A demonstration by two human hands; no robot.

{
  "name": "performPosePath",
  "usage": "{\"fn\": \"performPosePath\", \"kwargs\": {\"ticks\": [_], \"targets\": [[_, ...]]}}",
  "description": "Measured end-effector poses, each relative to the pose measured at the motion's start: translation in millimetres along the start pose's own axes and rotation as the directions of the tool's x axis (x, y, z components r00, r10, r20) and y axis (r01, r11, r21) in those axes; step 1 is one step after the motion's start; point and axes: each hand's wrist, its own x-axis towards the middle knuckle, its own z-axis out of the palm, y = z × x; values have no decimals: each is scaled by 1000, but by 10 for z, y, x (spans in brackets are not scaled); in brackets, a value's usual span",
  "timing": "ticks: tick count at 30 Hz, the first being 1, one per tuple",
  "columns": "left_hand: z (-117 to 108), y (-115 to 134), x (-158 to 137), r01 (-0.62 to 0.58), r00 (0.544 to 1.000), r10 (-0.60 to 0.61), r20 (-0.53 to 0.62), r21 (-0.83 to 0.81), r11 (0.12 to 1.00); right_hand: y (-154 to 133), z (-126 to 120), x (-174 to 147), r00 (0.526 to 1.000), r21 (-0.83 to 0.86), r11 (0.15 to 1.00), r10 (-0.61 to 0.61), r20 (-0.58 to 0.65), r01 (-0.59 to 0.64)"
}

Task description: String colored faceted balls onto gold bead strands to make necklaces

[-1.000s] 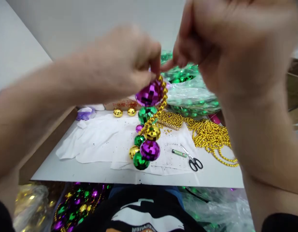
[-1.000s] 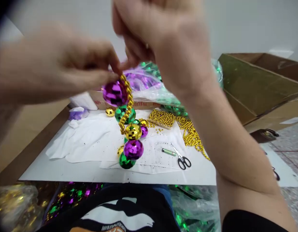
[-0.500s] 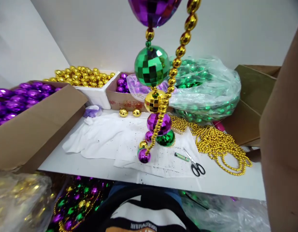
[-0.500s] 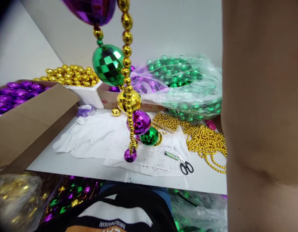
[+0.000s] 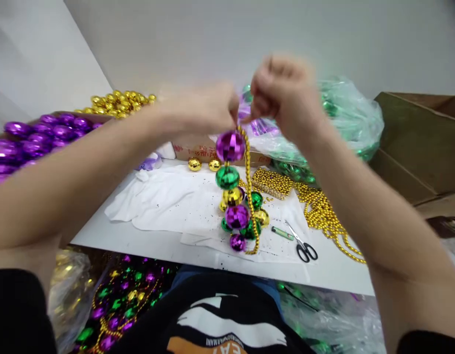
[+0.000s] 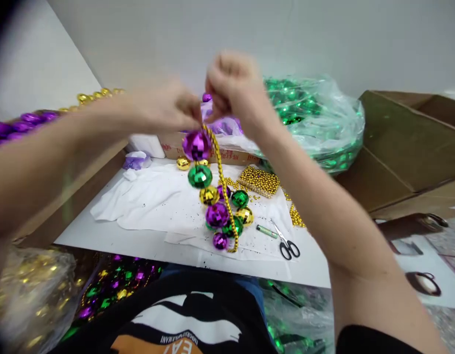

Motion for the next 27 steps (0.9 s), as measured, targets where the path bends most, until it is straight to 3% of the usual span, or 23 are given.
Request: {"fn": "performPosePath", "kwargs": {"ticks": [4,8,11,14,17,20,27], "targets": [[465,-240,219,4,988,-13,151,65,998,726,80,-459,978,48,977,210,-5,-209],[961,-535,307,130,942,-51,332,-222,966,1170,58,-892,944,147,936,329,-34,-321],[1150,-658,224,217,915,-31,403,-423,880,1210,94,-1227,945,169,943,308,-113,-287],[1240,-709,40,294,883,-5,470,-546,784,1146,272,-1635,943,72,972,235,-236,-225],[1328,-753,-155,393,827,17,562,-600,697,1121,540,-2049,939,-98,979,138,-316,-177],[1449,-824,-285,492,769,-6,640,-586,644,1182,759,-2329,941,-163,978,70,-331,-130],[1733,-915,-404,625,655,-27,755,-522,581,1231,779,-2498,892,45,955,288,-349,-292]]}}
